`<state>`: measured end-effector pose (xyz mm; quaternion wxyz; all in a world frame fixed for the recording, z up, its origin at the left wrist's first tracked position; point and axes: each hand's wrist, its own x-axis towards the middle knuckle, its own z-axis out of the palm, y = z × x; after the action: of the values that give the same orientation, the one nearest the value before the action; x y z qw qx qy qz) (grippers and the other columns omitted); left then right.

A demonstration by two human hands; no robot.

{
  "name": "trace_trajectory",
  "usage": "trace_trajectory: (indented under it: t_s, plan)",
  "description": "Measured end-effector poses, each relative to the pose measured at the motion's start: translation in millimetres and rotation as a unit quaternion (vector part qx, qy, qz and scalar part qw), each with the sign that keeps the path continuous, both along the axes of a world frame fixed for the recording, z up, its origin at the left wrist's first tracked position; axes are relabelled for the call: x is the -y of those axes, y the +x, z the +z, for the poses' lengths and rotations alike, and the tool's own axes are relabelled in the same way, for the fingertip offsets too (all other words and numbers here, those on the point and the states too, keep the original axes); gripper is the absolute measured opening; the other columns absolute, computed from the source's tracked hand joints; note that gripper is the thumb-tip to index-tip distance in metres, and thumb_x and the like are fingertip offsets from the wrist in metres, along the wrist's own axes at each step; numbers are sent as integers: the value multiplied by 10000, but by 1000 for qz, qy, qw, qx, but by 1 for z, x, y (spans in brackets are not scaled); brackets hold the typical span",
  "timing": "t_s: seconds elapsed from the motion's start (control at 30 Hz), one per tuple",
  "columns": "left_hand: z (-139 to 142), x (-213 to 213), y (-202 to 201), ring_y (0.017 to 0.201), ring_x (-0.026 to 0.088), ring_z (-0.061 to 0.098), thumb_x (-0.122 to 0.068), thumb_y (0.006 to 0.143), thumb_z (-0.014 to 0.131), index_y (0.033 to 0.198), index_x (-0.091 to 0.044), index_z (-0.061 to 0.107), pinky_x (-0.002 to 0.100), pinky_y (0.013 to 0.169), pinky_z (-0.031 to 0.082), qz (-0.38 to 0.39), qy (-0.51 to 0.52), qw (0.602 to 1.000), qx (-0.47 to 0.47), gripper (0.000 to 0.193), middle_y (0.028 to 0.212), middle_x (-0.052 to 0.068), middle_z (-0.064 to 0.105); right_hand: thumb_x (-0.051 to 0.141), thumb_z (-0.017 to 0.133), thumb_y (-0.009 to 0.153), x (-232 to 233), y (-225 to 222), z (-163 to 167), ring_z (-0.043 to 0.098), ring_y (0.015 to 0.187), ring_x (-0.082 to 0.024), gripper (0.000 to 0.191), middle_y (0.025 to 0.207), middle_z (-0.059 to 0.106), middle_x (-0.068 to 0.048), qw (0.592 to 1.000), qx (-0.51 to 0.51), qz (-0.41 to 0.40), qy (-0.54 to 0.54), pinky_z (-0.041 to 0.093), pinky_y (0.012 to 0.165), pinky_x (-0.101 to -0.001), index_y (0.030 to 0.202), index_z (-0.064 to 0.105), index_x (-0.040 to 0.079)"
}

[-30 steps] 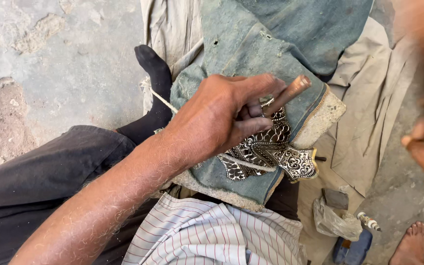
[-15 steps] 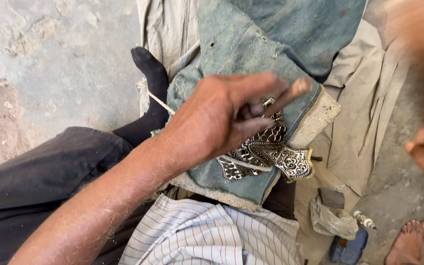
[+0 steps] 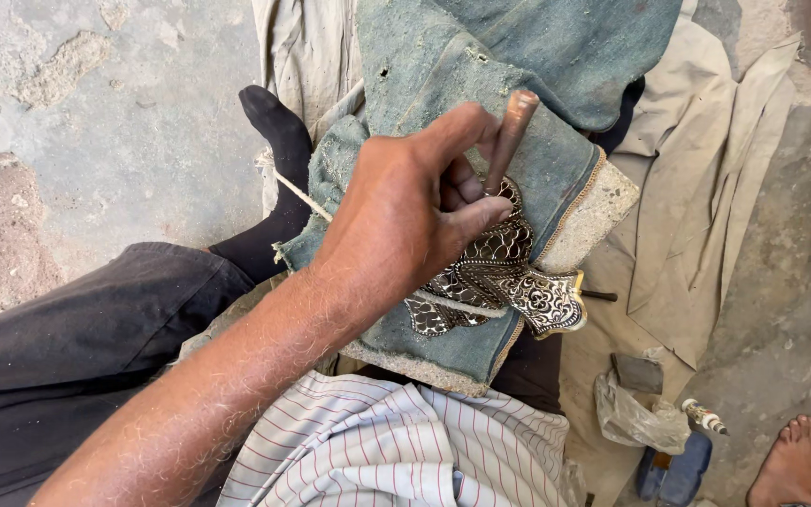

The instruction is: The person sits on the floor and uses a hammer and chisel to shape and emboss a silver metal piece resting on a cloth-covered lap. The person repeatedly strikes the chisel to create patterns on the metal surface.

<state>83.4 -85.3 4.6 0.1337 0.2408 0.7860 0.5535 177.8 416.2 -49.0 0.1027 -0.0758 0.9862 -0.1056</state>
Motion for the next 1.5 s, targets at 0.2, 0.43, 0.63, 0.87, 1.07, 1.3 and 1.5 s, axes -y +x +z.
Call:
trace_trajectory:
  t_s: [0.2, 0.43, 0.63, 0.87, 1.07, 1.3, 1.5]
  plan:
    - [2, 3, 10, 708, 128, 669, -110, 864, 870, 1268, -80, 625, 299, 635, 565, 22, 8, 999, -26, 473, 836, 52, 681, 129, 749, 992, -1, 18, -12, 574, 674, -125, 205, 765, 582, -10, 998, 14, -58, -5, 474, 1020, -338, 883, 578, 101]
    - [-1, 2, 11, 710, 141, 672, -124, 874, 864, 1309, -90, 625, 301, 646, 576, 18, 5, 1000, -16, 497, 863, 59, 686, 126, 732, 1029, 0, 22, -16, 571, 653, -131, 230, 752, 577, -29, 997, 19, -78, -9, 472, 926, -330, 874, 569, 82]
    - [3, 3, 9, 709, 158, 676, -121, 877, 860, 1287, -86, 633, 320, 641, 567, 0, -5, 1000, -17, 470, 869, 71, 683, 123, 718, 1061, 10, 11, -17, 569, 634, -137, 257, 741, 573, -46, 997, 17, -77, -13, 471, 846, -323, 867, 561, 65]
    - [3, 3, 8, 741, 169, 715, -115, 895, 845, 1274, -88, 622, 338, 657, 577, -16, 2, 999, -33, 440, 908, 81, 702, 119, 702, 1098, 20, 11, -14, 566, 613, -144, 292, 728, 569, -65, 996, 27, -81, -14, 470, 752, -315, 858, 552, 46]
    - [4, 4, 6, 784, 175, 750, -123, 907, 837, 1296, -85, 609, 334, 688, 600, -25, 12, 999, -41, 453, 975, 90, 720, 117, 688, 1130, 25, 17, -11, 564, 595, -149, 326, 717, 565, -81, 995, 28, -95, -15, 468, 672, -308, 851, 544, 29]
    - [4, 4, 3, 797, 193, 759, -144, 885, 851, 1283, -97, 611, 353, 684, 595, -31, 9, 999, -44, 467, 976, 98, 729, 113, 671, 1167, 22, 28, -20, 561, 573, -156, 367, 704, 560, -100, 994, 24, -101, -18, 467, 579, -300, 843, 535, 10]
    - [6, 5, 2, 730, 227, 724, -146, 902, 847, 1270, -97, 604, 394, 663, 560, -53, -9, 997, -59, 443, 877, 99, 710, 94, 653, 1062, 7, 39, -45, 533, 517, -185, 125, 703, 584, -76, 972, 46, -125, -193, 462, 470, -304, 967, 597, 36]
